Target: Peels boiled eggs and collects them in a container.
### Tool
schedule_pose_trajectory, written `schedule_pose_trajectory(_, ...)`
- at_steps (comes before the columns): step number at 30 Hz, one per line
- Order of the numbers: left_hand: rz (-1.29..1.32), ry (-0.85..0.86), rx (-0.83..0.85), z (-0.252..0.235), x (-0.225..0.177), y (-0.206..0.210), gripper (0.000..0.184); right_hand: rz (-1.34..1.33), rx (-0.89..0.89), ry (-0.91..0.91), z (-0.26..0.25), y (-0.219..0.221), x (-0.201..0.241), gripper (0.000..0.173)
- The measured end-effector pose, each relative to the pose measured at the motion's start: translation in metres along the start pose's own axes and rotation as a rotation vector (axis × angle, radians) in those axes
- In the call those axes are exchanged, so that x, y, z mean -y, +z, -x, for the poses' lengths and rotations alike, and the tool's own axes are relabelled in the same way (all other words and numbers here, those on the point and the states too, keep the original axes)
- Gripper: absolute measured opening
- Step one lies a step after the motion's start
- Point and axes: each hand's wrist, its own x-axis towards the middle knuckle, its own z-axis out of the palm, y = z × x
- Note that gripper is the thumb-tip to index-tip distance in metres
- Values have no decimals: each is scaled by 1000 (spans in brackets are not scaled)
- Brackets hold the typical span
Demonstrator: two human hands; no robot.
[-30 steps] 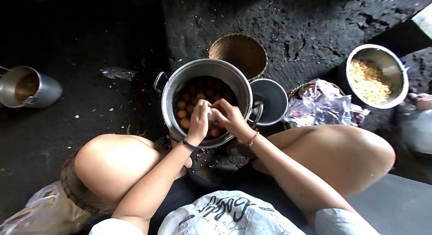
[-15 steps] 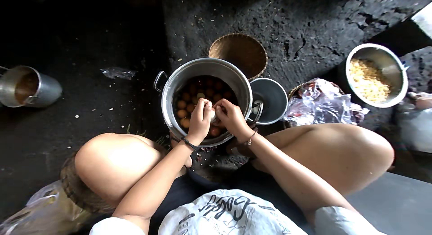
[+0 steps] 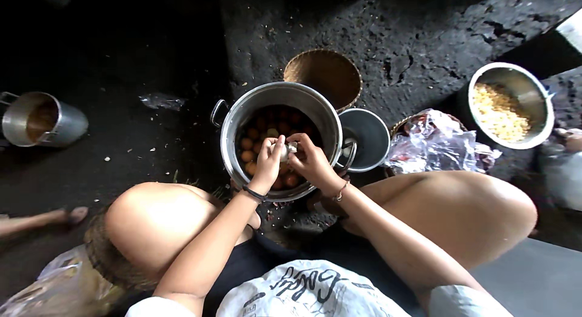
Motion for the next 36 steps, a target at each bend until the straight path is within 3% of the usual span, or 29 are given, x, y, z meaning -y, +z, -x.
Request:
schedule_pose_trajectory(5,8,-12,7,-1,2,0,45,9,-7,44,2,3,0,49)
schedule_pose_trajectory(9,79,-81,38,1,-1,0,52,15,-33,68,3,4,-2,42)
schedule_pose_trajectory(13,329,-239,53,-3,-6,1,61,-100,-46,155,-1,-5,-2,25)
schedule_pose_trajectory(18,450,-359,30,-4,-11,-3,70,-142,-12,126,-2,-9,0,28)
schedule_pose_trajectory(22,374,-352,102,-2,-12,-1,64,61,-7,-94,-2,0,-4,61)
schedule_pose_trajectory(27,365,-318,108,-2,-13,-2,62,95,-67,-143,-1,-2,-3,38)
schedule_pose_trajectory(32,413,-361,84,-2,-14,-2,65,55,-73,-101,0,-6,-4,34)
schedule_pose_trajectory(36,322,-361,76,-4,-8,-4,61,166,-102,10,-3,-13,0,20)
